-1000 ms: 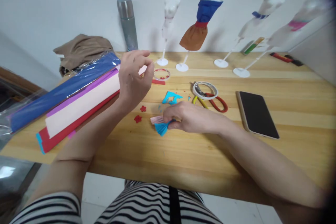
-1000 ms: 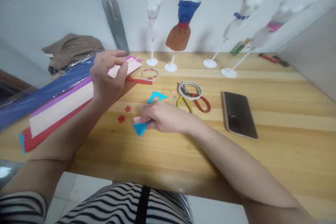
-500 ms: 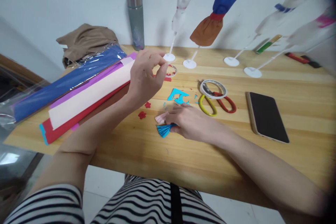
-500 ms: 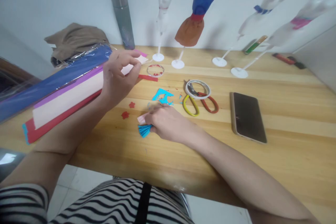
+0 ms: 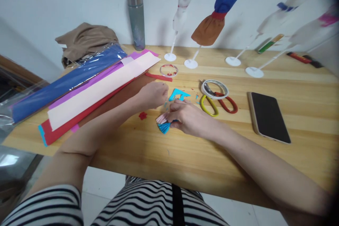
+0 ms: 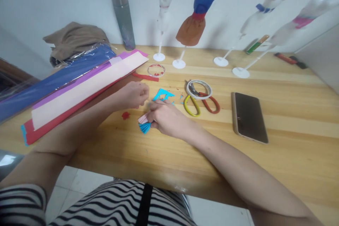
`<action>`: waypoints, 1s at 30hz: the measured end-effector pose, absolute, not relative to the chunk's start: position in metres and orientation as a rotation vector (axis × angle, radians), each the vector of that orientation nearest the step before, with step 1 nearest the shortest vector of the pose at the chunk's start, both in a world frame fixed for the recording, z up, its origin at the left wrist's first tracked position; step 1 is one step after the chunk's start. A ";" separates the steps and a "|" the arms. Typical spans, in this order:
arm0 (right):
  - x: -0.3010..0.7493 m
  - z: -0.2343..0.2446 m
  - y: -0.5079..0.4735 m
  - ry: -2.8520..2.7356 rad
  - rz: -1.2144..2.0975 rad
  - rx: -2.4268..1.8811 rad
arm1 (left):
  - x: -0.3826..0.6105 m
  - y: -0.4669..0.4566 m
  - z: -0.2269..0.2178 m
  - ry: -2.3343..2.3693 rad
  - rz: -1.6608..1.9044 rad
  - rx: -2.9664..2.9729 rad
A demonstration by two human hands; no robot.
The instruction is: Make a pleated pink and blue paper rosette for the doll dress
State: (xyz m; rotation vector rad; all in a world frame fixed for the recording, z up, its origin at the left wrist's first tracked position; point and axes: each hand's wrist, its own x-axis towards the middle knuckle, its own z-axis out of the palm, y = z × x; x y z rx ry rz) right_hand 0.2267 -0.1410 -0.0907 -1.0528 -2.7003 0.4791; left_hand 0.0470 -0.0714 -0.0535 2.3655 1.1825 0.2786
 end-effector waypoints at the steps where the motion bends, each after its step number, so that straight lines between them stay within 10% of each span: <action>1: 0.227 -0.092 -0.140 -2.681 0.486 -1.039 | 0.048 -0.072 -0.056 1.179 0.211 2.377; 30: 0.226 -0.096 -0.139 -2.685 0.296 -1.162 | 0.058 -0.077 -0.065 1.147 -0.034 1.775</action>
